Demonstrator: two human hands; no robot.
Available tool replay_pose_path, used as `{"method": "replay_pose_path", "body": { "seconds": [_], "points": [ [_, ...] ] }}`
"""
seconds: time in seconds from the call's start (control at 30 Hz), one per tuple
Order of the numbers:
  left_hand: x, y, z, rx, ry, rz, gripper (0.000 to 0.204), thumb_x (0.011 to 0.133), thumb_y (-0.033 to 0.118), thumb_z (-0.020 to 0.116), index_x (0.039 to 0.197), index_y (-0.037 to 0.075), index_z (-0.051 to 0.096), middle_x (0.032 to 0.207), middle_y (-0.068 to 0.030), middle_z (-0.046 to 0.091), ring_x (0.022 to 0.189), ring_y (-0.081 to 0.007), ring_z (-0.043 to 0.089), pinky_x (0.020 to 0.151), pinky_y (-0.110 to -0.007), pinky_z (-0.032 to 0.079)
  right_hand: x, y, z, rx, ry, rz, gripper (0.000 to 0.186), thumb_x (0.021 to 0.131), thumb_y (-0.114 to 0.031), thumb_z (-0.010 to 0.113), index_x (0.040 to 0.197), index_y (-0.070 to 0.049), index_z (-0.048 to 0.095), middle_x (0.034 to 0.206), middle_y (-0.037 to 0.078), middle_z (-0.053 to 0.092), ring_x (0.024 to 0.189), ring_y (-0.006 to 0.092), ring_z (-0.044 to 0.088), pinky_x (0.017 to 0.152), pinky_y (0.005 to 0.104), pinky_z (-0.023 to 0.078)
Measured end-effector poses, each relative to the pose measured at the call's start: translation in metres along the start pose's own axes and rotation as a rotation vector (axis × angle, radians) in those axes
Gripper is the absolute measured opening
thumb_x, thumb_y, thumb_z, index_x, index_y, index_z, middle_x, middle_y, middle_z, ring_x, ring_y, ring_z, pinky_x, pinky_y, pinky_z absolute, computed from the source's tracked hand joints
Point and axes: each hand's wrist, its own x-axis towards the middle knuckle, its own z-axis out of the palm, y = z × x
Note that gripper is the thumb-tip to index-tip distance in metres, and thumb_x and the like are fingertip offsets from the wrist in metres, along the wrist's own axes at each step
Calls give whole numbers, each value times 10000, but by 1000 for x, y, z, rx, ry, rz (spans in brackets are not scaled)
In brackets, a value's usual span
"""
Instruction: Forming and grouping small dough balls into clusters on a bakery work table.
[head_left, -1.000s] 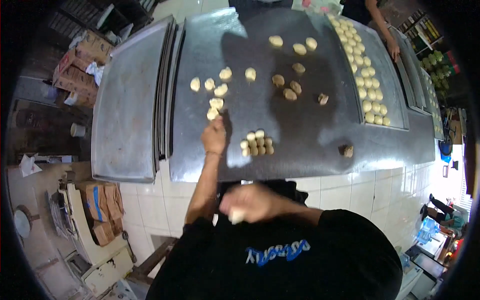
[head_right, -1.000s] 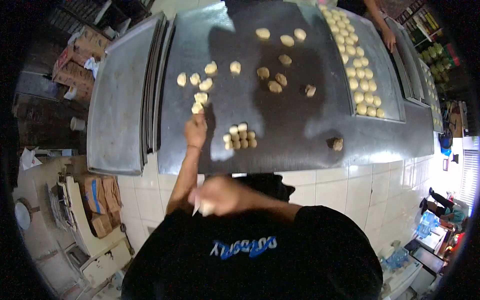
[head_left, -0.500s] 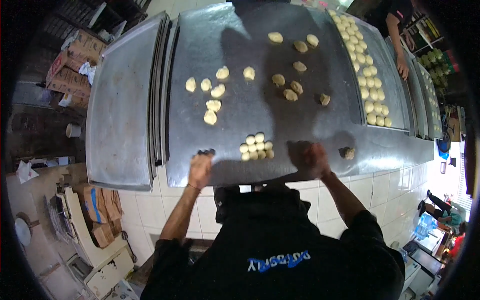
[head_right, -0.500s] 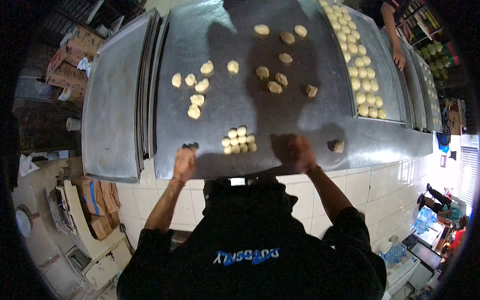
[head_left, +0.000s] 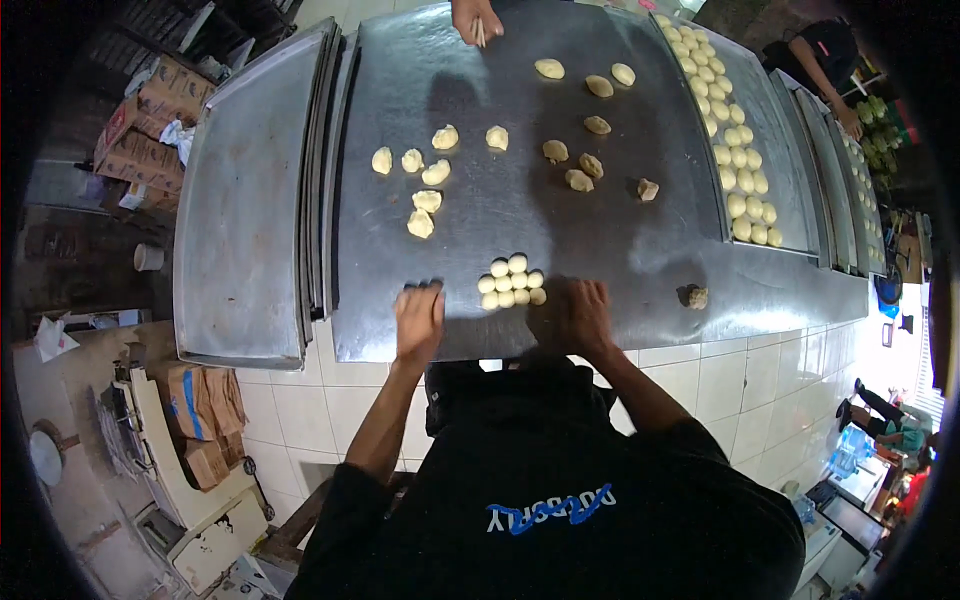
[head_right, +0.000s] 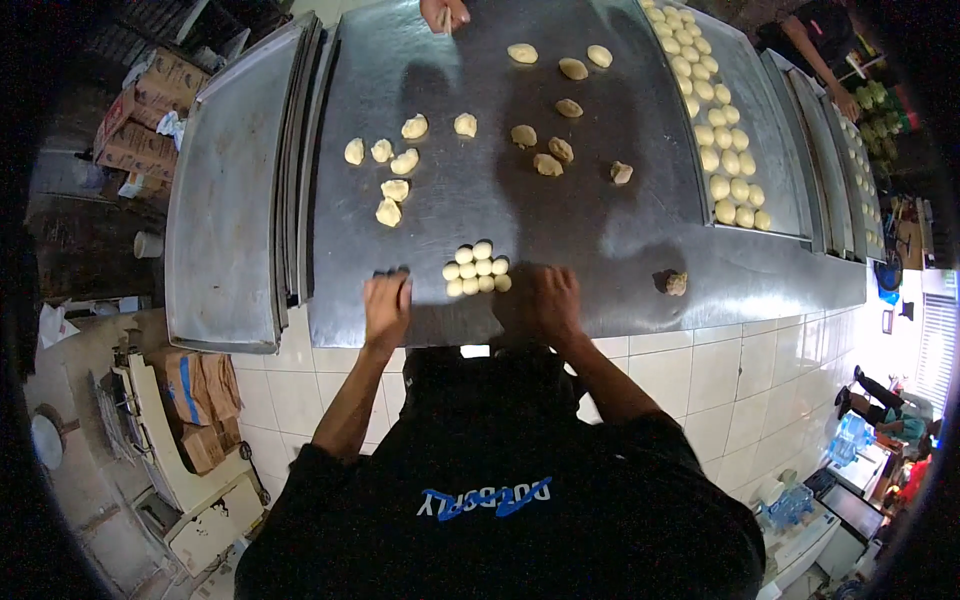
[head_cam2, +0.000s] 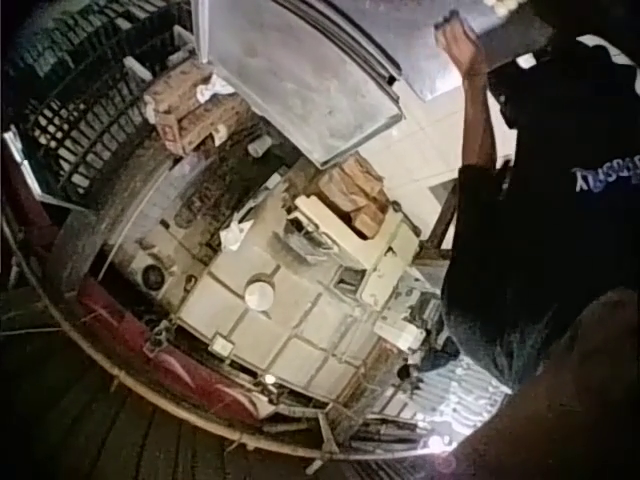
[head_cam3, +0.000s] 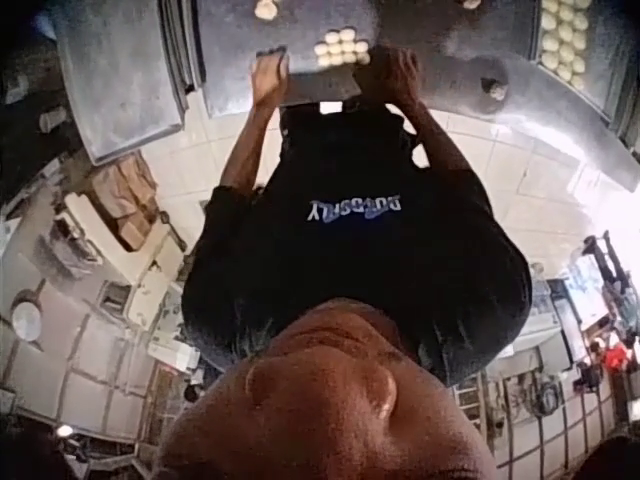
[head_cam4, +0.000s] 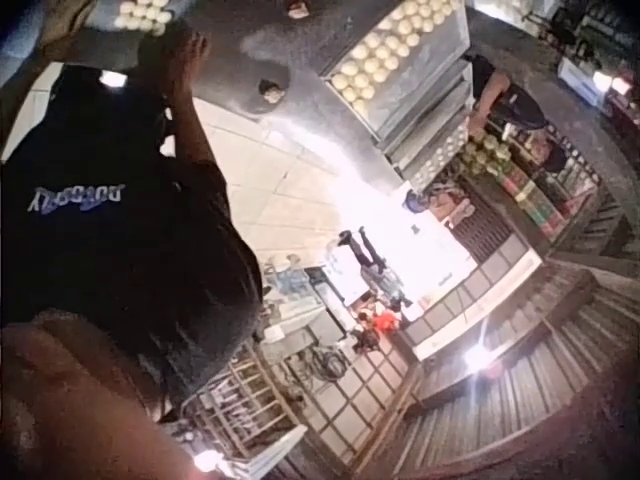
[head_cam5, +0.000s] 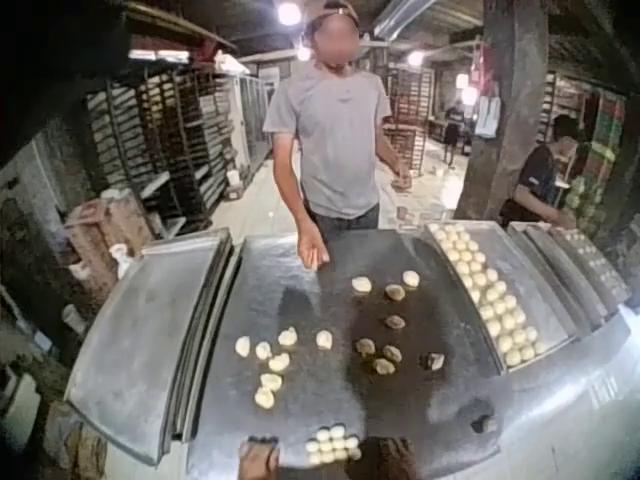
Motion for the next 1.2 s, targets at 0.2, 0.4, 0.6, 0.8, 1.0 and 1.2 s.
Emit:
{"method": "replay_pose_path", "body": {
  "seconds": [0.2,0.4,0.6,0.8,1.0,1.2],
  "points": [
    [23,11,-2,-849,120,-172,303,816,39,638,1106,9,555,920,-118,624,850,-276,604,777,-377,477,41,7,-20,610,-172,272,416,796,-22,560,1179,1,401,841,109,566,719,208,573,653,319,474],
    [86,32,45,-680,-274,36,318,815,4,641,1112,28,532,842,-80,627,763,-172,601,725,-303,486,79,-5,36,760,-485,50,526,747,-1,618,1224,-20,396,888,156,633,803,287,643,713,379,517],
    [86,34,28,-768,-450,124,358,863,19,614,1204,10,506,1002,-71,633,835,-117,599,766,-263,483,80,-5,24,798,-527,87,550,759,-16,619,1267,-21,408,900,136,647,806,227,639,735,348,521],
    [96,47,27,-686,-570,37,361,818,71,663,1168,40,584,982,-118,681,814,-194,644,759,-310,507,88,-11,35,837,-697,60,501,806,-80,636,1272,-12,466,941,119,657,847,210,640,772,331,514],
    [64,20,13,-667,-176,61,442,856,104,621,1280,51,507,1243,-180,567,1082,-275,565,934,-350,443,66,11,9,800,-428,141,472,856,-89,624,1289,1,460,1101,138,632,987,231,618,857,324,493],
    [43,56,49,-996,328,-259,479,997,329,380,1327,-11,445,1280,-171,523,1179,-268,496,1025,-362,358,34,-10,21,1475,387,290,402,997,-220,398,1319,17,437,1288,139,526,1167,242,525,979,349,428]
  ]
}}
